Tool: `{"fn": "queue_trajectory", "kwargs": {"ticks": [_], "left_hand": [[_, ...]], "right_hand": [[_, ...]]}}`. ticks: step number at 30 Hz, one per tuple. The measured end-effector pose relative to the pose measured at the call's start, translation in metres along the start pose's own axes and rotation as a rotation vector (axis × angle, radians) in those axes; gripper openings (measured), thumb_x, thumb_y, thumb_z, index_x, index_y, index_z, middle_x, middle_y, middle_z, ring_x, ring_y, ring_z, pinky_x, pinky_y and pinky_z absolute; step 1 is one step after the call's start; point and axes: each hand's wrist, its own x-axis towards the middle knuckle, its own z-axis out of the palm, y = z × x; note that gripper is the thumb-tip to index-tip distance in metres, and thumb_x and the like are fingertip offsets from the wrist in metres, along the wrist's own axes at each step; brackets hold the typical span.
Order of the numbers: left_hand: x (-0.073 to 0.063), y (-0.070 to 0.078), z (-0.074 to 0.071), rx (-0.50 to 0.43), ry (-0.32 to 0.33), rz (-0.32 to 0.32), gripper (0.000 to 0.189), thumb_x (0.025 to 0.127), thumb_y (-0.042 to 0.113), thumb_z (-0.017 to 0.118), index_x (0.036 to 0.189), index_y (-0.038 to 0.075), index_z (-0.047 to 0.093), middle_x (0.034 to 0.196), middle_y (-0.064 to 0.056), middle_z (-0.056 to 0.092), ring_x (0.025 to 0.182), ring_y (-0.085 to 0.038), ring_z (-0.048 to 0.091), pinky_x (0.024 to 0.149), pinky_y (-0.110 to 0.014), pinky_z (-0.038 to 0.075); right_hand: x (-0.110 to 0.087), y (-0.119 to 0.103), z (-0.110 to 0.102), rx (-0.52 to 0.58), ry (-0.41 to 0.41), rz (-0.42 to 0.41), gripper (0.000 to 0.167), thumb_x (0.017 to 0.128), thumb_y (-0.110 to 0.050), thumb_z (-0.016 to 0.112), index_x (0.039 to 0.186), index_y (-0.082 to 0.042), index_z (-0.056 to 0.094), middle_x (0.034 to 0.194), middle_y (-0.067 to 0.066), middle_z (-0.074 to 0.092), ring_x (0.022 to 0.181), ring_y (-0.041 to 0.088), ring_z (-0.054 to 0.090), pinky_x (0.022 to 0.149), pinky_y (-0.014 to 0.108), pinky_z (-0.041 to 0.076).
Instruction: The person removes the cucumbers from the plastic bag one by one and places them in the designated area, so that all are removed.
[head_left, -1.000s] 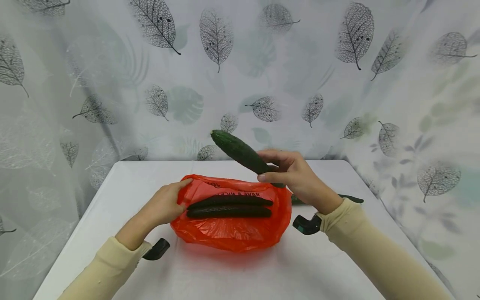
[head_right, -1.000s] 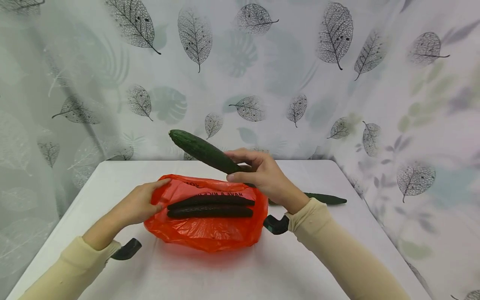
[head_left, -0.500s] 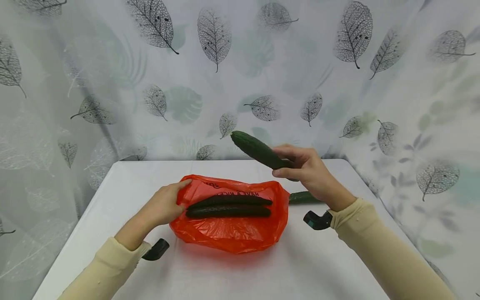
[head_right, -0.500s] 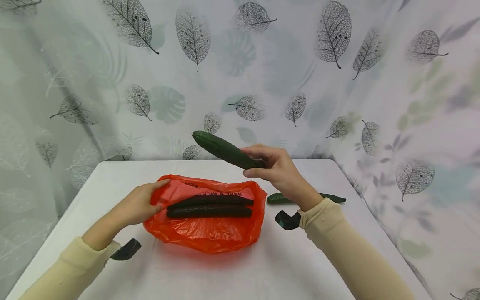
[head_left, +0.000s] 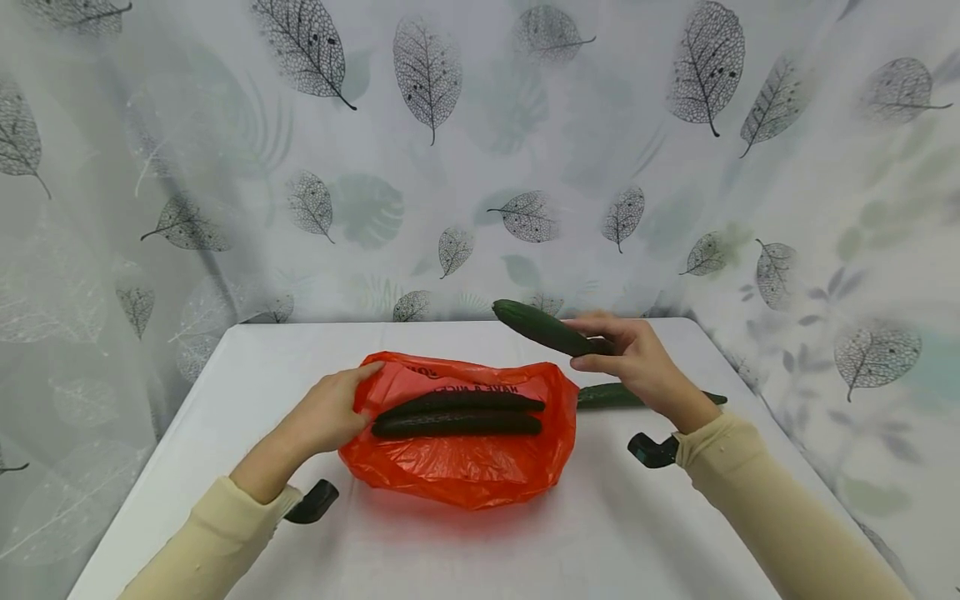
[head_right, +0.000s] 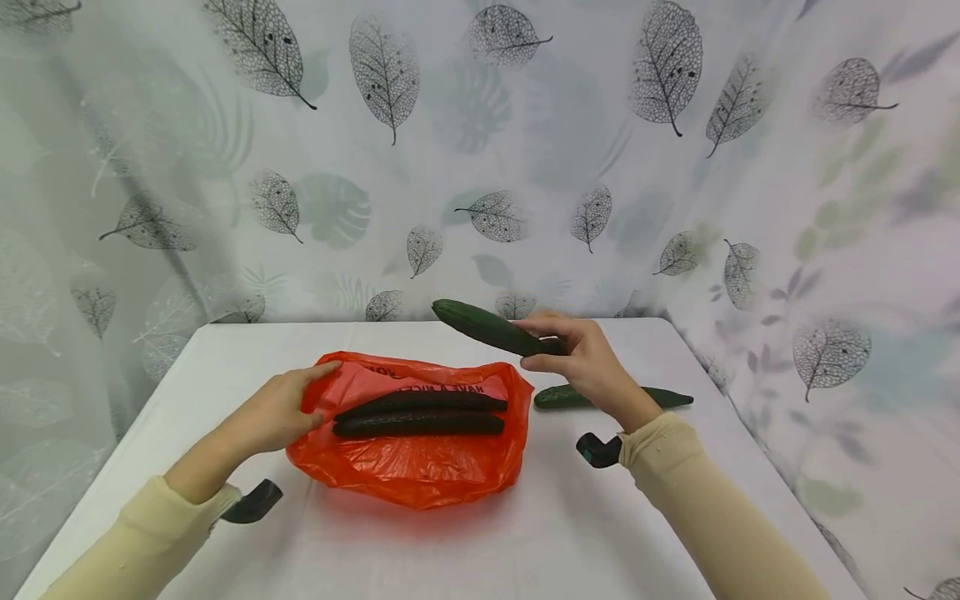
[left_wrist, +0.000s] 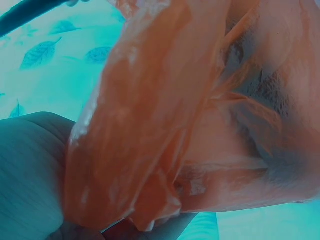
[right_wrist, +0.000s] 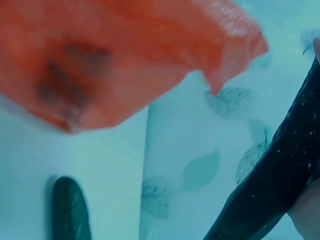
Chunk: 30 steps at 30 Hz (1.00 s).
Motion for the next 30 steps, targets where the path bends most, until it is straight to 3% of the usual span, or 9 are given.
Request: {"fn": "queue_trajectory", "kwargs": {"ticks": [10, 17, 24, 30], "left_hand": [[0.001, 0.001, 0.0, 0.001, -0.007, -0.011, 0.068, 0.083, -0.002, 0.065, 0.149, -0.002, 0.046, 0.123, -0.022, 0.063, 0.094, -0.032, 0.055, 0.071, -0.038, 0.049], [0.001, 0.001, 0.0, 0.009, -0.005, -0.014, 0.068, 0.083, -0.001, 0.066, 0.149, -0.002, 0.046, 0.125, -0.022, 0.063, 0.097, -0.033, 0.056, 0.077, -0.041, 0.049], [0.001, 0.0, 0.002, 0.009, 0.002, -0.004, 0.068, 0.083, -0.002, 0.065, 0.148, -0.001, 0.046, 0.126, -0.022, 0.063, 0.098, -0.033, 0.056, 0.078, -0.042, 0.049], [0.001, -0.001, 0.002, 0.007, 0.007, 0.005, 0.068, 0.083, -0.002, 0.065, 0.148, -0.002, 0.047, 0.124, -0.022, 0.063, 0.097, -0.033, 0.057, 0.076, -0.041, 0.05]], "right_hand": [[-0.018, 0.026, -0.017, -0.137, 0.089, 0.122, 0.045, 0.086, -0.007, 0.08, 0.13, -0.007, 0.069, 0.127, 0.005, 0.064, 0.11, 0.024, 0.064, 0.087, 0.03, 0.054], [-0.031, 0.046, -0.027, -0.2, 0.122, 0.173, 0.045, 0.084, -0.007, 0.081, 0.128, -0.008, 0.07, 0.125, 0.005, 0.066, 0.11, 0.024, 0.062, 0.088, 0.026, 0.052], [-0.047, 0.065, -0.044, -0.266, 0.173, 0.285, 0.048, 0.084, -0.008, 0.082, 0.13, -0.009, 0.068, 0.12, 0.007, 0.068, 0.104, 0.019, 0.062, 0.085, 0.024, 0.052], [-0.063, 0.08, -0.059, -0.339, 0.187, 0.34, 0.048, 0.084, -0.008, 0.081, 0.131, -0.006, 0.067, 0.125, 0.013, 0.064, 0.106, 0.017, 0.059, 0.084, 0.023, 0.051]]}}
